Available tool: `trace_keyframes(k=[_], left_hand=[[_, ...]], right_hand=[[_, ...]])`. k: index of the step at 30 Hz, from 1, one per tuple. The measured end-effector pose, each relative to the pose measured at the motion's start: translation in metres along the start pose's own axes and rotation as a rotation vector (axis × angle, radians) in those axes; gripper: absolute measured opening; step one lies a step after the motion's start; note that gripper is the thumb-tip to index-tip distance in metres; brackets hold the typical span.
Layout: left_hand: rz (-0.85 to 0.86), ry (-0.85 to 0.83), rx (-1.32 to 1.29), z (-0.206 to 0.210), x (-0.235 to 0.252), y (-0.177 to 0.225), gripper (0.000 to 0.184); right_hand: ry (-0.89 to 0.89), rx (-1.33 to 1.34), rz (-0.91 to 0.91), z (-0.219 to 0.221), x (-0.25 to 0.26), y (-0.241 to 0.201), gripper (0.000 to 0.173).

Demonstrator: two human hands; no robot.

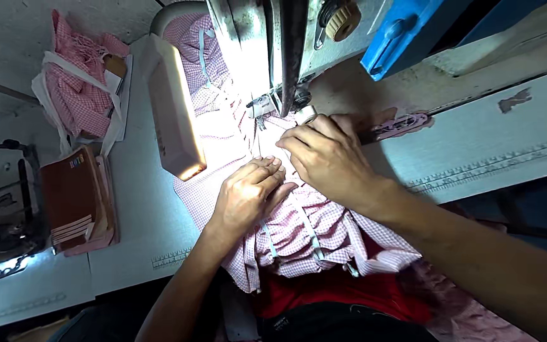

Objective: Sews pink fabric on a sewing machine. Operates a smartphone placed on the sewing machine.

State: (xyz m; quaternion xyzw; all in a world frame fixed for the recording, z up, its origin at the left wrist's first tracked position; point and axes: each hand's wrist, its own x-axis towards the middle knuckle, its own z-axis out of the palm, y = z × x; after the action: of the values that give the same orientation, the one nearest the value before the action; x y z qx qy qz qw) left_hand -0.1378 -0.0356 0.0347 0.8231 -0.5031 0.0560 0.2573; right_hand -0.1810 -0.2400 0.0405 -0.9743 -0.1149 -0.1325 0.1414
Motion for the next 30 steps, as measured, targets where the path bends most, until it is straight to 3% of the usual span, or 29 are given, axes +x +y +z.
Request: trace_keyframes(k=[3, 8, 30], left_hand=[[-0.003, -0.015, -0.004, -0.001, -0.002, 0.002, 0.027], [-0.005, -0.010, 0.002, 0.001, -0.004, 0.007, 0.029], [0.032, -0.033, -0.017, 0.000, -0.003, -0.010, 0.028]], right_hand=[[-0.033, -0.005, 0.040, -0.001, -0.001, -0.001, 0.033], [-0.005, -0.016, -0.020, -0.001, -0.002, 0.000, 0.026], [0.052, -0.162, 0.092, 0.007, 0.021, 0.009, 0.029]])
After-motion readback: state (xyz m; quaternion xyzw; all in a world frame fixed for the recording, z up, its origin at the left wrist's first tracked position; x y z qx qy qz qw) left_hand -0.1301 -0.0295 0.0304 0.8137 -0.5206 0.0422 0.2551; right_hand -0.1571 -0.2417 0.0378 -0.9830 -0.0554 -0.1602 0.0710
